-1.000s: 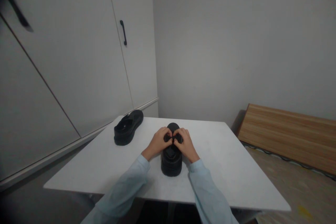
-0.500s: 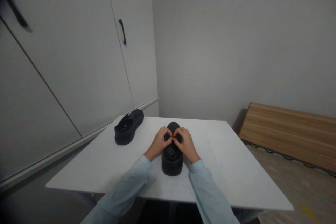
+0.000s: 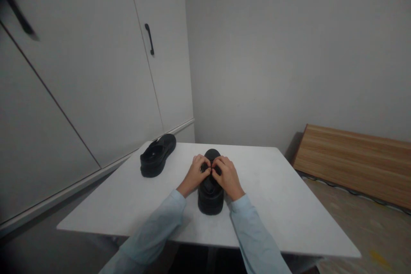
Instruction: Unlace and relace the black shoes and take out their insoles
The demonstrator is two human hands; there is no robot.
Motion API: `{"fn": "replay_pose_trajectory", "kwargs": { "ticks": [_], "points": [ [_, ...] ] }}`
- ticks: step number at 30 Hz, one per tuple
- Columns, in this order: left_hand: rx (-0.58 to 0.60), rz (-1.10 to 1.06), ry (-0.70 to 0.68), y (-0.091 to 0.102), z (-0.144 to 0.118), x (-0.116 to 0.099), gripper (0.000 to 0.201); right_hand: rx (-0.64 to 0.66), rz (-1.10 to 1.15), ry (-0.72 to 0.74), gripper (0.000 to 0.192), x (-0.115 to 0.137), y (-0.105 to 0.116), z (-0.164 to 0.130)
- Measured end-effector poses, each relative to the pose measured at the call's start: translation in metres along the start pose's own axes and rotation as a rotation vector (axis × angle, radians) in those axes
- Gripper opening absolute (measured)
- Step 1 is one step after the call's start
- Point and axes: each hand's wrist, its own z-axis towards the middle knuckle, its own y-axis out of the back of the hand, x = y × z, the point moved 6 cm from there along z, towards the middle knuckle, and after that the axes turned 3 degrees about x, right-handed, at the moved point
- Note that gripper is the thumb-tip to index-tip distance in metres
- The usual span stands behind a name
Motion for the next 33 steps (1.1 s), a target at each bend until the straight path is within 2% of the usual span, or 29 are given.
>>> {"fn": "replay_pose_trajectory", "kwargs": {
  "ticks": [6,16,33],
  "points": [
    [-0.003,-0.001,-0.018,0.001,0.0,0.0,0.01,-0.024,0.09,-0.018,0.01,-0.004,-0.001,0.0],
    [0.005,-0.009,-0.006,0.0,0.0,0.0,0.011,-0.071,0.277,-0.139,0.008,-0.017,-0.004,-0.002],
    [-0.005,-0.026,-0.042,-0.001,0.0,0.002,0.011,-0.025,0.241,-0.07,0.007,-0.01,-0.004,0.001]
  ]
}}
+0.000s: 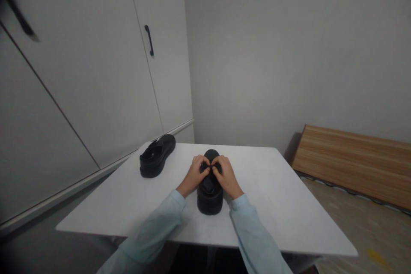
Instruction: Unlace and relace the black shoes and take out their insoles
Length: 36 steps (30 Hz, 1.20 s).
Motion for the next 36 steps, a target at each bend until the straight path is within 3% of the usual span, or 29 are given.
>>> {"fn": "replay_pose_trajectory", "kwargs": {
  "ticks": [23,29,36],
  "points": [
    [-0.018,-0.026,0.028,0.004,0.0,0.001,0.006,-0.074,0.104,-0.16,0.008,-0.007,0.003,-0.002],
    [-0.043,-0.133,0.077,0.005,-0.001,0.007,0.008,-0.16,0.18,-0.193,0.008,-0.01,0.01,-0.002],
    [-0.031,-0.348,0.121,0.004,-0.001,0.011,0.01,-0.324,0.492,-0.332,0.014,-0.025,0.018,-0.004]
  ]
}}
